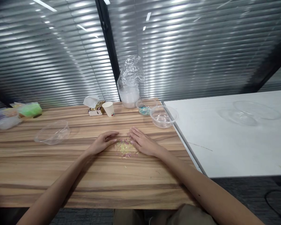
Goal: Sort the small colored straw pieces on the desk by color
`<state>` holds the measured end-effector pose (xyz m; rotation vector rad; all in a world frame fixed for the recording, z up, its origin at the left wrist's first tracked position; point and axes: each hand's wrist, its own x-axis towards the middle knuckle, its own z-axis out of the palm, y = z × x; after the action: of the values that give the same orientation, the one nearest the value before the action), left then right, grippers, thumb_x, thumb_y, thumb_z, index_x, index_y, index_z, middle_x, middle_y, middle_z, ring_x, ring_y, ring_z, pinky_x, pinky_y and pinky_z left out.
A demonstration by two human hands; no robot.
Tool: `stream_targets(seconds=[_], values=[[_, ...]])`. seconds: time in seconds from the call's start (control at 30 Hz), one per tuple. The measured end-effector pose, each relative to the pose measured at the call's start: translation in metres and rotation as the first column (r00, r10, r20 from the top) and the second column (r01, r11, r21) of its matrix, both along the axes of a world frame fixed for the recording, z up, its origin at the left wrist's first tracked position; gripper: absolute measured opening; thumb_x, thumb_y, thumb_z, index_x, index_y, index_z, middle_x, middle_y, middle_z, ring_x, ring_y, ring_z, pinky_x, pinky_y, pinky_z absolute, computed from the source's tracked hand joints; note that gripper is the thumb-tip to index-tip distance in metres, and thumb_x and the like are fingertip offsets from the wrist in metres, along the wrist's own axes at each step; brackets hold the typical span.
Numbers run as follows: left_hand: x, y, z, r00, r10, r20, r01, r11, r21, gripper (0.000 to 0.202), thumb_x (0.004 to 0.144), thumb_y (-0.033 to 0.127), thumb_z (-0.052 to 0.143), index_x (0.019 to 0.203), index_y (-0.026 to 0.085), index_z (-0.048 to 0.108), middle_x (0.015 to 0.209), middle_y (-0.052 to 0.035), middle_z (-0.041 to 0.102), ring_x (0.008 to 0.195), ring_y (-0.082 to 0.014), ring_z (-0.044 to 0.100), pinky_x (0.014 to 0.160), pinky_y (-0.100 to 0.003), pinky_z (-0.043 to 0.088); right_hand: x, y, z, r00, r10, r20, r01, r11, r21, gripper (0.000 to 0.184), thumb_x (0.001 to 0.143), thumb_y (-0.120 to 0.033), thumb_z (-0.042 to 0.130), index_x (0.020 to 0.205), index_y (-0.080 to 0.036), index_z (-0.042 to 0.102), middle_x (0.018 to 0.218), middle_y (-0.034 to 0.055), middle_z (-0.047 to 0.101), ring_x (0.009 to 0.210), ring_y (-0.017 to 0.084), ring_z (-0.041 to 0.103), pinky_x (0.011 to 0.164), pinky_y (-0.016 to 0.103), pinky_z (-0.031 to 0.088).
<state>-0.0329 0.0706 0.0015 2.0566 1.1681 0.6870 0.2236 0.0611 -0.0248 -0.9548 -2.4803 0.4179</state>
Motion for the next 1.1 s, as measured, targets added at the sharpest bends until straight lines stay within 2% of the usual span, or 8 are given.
stream_targets(seconds=[0.17,0.33,0.53,0.7,0.8,0.97,1.1], values=[[0.012,-0.006,-0.005,1.0,0.03,0.002,-0.031,0.995,0.1,0.031,0.077,0.032,0.062,0.102,0.015,0.064,0.1,-0.0085,0.065,0.088,-0.0194,0.061,0.079,-0.033,0.05,-0.001,0.001,-0.004,0.998,-0.034,-0.058,0.034,0.999,0.006,0.052,0.094,-0.045,0.035,0.138,-0.018,0.035,0.143,0.0084,0.03,0.134,0.023,0.022,0.11,0.045,0.024],[0.02,-0.012,-0.002,1.0,0.011,-0.02,-0.008,0.992,0.125,0.025,0.08,0.03,0.058,0.098,0.015,0.067,0.09,-0.007,0.065,0.08,-0.0164,0.058,0.072,-0.027,0.047,-0.002,0.004,-0.007,0.994,-0.031,-0.105,0.037,0.998,0.053,0.044,0.096,-0.036,0.029,0.134,-0.017,0.041,0.139,0.008,0.038,0.132,0.021,0.028,0.109,0.044,0.028],[0.013,-0.007,0.006,0.999,0.005,-0.037,-0.004,1.0,0.031,0.025,0.08,0.03,0.056,0.096,0.014,0.067,0.09,-0.0071,0.069,0.072,-0.016,0.059,0.066,-0.026,0.047,-0.002,0.003,-0.005,0.989,-0.082,-0.125,0.088,0.995,0.04,0.044,0.096,-0.036,0.03,0.133,-0.016,0.042,0.136,0.0086,0.043,0.129,0.021,0.034,0.107,0.042,0.032],[0.005,-0.002,0.006,0.998,0.034,0.055,-0.03,0.997,-0.066,0.03,0.078,0.032,0.058,0.098,0.011,0.066,0.094,-0.0091,0.069,0.082,-0.0199,0.063,0.075,-0.031,0.05,-0.001,0.001,-0.002,0.984,-0.117,-0.135,0.128,0.989,0.073,0.041,0.095,-0.032,0.031,0.129,-0.017,0.047,0.13,0.0087,0.049,0.124,0.021,0.041,0.105,0.043,0.034],[0.005,-0.003,0.006,0.995,0.017,0.099,-0.007,0.995,-0.098,0.029,0.077,0.033,0.059,0.096,0.012,0.066,0.096,-0.0091,0.068,0.086,-0.0207,0.063,0.08,-0.032,0.049,-0.002,0.002,-0.002,0.98,-0.132,-0.148,0.145,0.986,0.084,0.039,0.095,-0.029,0.031,0.127,-0.016,0.049,0.127,0.0092,0.052,0.121,0.022,0.044,0.104,0.043,0.035],[0.006,-0.005,0.007,0.982,-0.019,0.19,0.07,0.961,-0.266,0.037,0.079,0.039,0.058,0.101,0.009,0.063,0.083,-0.0081,0.067,0.067,-0.0158,0.062,0.068,-0.03,0.051,-0.002,0.002,-0.003,0.975,-0.121,-0.186,0.144,0.982,0.119,0.036,0.094,-0.024,0.033,0.124,-0.016,0.051,0.123,0.01,0.054,0.117,0.022,0.047,0.101,0.042,0.038],[0.003,-0.003,0.007,0.978,0.031,0.206,0.031,0.955,-0.294,0.041,0.076,0.039,0.062,0.101,0.008,0.062,0.075,-0.0062,0.066,0.065,-0.0143,0.06,0.066,-0.027,0.05,-0.001,0.002,-0.004,0.972,-0.118,-0.203,0.15,0.978,0.148,0.034,0.093,-0.018,0.037,0.123,-0.016,0.052,0.122,0.0099,0.055,0.114,0.022,0.049,0.098,0.042,0.041]])
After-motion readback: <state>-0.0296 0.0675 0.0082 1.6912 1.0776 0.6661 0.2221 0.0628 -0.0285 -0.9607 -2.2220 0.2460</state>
